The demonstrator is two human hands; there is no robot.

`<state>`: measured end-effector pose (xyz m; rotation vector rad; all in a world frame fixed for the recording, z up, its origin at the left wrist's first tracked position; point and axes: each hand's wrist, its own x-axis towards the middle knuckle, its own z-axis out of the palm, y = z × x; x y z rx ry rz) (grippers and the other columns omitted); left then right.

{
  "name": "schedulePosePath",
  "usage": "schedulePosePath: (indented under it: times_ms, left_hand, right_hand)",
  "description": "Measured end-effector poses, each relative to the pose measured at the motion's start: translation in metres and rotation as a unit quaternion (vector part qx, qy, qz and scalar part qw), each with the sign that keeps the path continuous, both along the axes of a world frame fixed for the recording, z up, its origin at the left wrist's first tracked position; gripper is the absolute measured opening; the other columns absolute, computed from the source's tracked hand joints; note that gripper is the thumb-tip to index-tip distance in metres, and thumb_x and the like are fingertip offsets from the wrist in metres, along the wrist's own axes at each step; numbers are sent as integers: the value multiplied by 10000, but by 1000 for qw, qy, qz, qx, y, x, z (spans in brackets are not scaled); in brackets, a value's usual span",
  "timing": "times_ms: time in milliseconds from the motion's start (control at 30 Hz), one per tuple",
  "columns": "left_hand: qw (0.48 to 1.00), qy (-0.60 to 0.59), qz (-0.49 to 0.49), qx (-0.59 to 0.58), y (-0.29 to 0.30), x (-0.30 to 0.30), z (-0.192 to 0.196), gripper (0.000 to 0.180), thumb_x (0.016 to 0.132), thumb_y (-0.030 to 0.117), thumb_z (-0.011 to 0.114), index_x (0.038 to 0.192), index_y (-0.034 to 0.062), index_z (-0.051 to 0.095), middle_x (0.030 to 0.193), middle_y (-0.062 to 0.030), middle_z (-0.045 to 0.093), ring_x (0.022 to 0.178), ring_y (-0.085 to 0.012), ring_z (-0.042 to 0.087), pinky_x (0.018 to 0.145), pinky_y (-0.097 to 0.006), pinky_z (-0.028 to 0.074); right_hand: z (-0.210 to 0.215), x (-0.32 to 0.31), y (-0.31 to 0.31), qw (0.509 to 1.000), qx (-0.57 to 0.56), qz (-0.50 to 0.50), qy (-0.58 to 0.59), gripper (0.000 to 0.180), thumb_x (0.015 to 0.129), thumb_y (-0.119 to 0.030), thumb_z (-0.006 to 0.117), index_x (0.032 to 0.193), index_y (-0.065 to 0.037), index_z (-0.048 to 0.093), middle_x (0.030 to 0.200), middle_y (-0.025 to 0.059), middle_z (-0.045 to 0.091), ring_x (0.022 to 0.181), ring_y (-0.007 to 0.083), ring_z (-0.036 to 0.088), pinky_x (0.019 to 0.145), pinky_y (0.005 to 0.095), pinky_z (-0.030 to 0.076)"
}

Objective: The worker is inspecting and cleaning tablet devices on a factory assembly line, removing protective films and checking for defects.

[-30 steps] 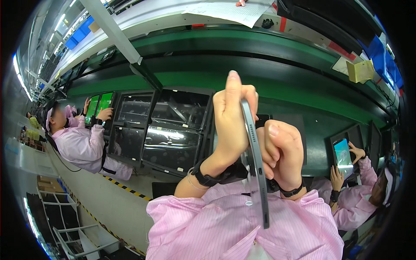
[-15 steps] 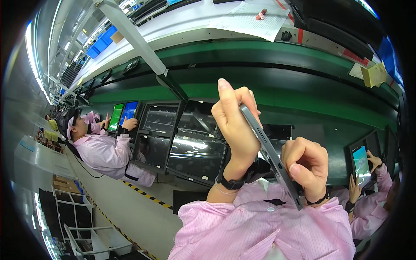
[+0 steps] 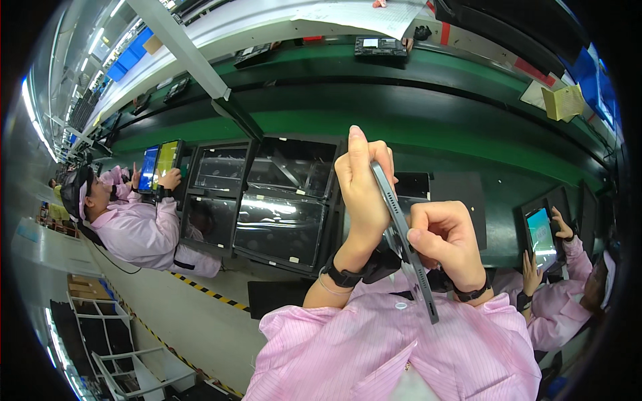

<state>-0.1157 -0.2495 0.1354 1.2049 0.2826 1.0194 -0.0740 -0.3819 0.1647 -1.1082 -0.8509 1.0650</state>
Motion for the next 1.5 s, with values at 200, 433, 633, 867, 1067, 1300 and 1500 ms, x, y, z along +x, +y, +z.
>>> schedulePosePath:
  times_ms: [200, 433, 633, 867, 1067, 1300, 1500]
  left_hand:
    - [1000, -8, -19, 8, -9, -6, 0, 621, 962, 380, 212, 411, 122, 336, 342, 5, 314, 314, -86, 293, 396, -218, 308]
    - [998, -5, -40, 41, -20, -10, 5, 640, 965, 369, 195, 397, 112, 341, 340, -8, 330, 316, -90, 291, 393, -218, 308]
    - [999, -2, -41, 29, -23, -9, 0, 645, 965, 376, 196, 396, 111, 343, 337, -4, 320, 318, -85, 286, 392, -214, 303]
    - [998, 20, -53, 4, -24, -6, -13, 647, 961, 397, 204, 399, 110, 348, 342, 5, 325, 319, -70, 284, 393, -205, 303]
    - [997, 26, -73, -31, -27, 3, -29, 642, 955, 414, 222, 401, 114, 348, 345, 10, 318, 326, -65, 289, 397, -198, 308]
    - [995, 43, -84, -42, -27, 4, -33, 637, 948, 415, 235, 400, 111, 346, 350, 4, 324, 330, -70, 293, 414, -206, 320]
    - [993, 42, -94, -56, -27, 8, -38, 637, 949, 413, 235, 404, 106, 353, 350, 1, 326, 331, -74, 293, 421, -205, 320]
  right_hand:
    - [-8, -9, -9, 998, 24, -22, -46, 234, 794, -34, 560, 589, -16, 450, 564, -36, 471, 533, 13, 393, 491, 184, 332]
    - [-19, -14, -19, 987, 106, -42, -110, 250, 756, -5, 566, 556, -44, 422, 479, -29, 415, 413, 47, 346, 407, 213, 249]
    - [-19, -14, -20, 987, 101, -43, -114, 252, 755, -3, 568, 556, -42, 418, 487, -26, 422, 420, 52, 355, 412, 214, 261]
    - [-27, -14, -21, 992, 66, -61, -89, 256, 782, -18, 564, 567, -32, 426, 502, -17, 445, 459, 53, 382, 440, 215, 291]
    - [-34, -17, -24, 995, 17, -92, -37, 250, 805, -37, 572, 586, -26, 452, 513, -21, 464, 473, 38, 386, 445, 205, 291]
    - [-38, -15, -25, 995, 21, -96, -35, 267, 834, -65, 558, 593, -28, 448, 517, -27, 456, 469, 28, 374, 434, 194, 267]
    - [-51, -14, -31, 995, 15, -91, 32, 289, 847, -91, 534, 590, -33, 415, 531, -34, 410, 443, 12, 307, 405, 197, 215]
